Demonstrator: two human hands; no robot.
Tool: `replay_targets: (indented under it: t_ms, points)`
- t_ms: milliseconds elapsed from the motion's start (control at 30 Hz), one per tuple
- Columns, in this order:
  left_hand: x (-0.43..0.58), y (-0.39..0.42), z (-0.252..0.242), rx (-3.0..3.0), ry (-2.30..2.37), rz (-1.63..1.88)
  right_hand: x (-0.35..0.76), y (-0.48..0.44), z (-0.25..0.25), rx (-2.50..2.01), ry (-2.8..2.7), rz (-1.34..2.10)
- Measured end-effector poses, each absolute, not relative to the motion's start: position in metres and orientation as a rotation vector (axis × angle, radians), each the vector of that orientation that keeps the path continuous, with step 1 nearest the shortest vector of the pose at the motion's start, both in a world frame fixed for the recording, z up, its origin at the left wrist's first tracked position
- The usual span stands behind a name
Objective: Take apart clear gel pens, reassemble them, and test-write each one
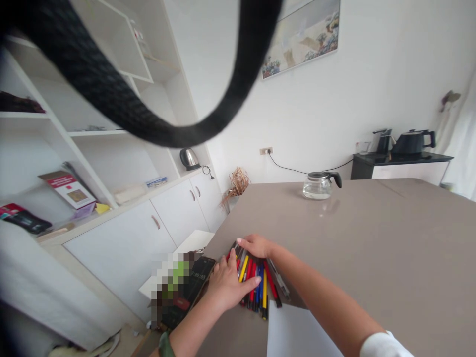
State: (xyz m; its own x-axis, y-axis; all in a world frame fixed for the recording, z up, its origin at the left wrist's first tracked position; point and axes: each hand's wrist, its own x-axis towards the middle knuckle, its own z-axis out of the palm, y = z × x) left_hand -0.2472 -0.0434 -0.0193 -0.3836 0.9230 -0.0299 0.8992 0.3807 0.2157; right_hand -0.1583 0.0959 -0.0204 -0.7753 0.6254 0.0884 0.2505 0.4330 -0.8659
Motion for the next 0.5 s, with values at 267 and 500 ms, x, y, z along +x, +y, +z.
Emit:
replay_targets:
  t_ms: [267, 500]
  points:
    - [-0.246, -0.065, -0.011, 1.757, 2.498, 0.341, -0.153, 0.087, -0.021, -0.733, -2.32, 1.106]
    - [-0.284, -0.135, 0.012, 1.675, 2.665, 0.26, -0.14, 0.086, -0.021, -0.848, -2.266, 1.013]
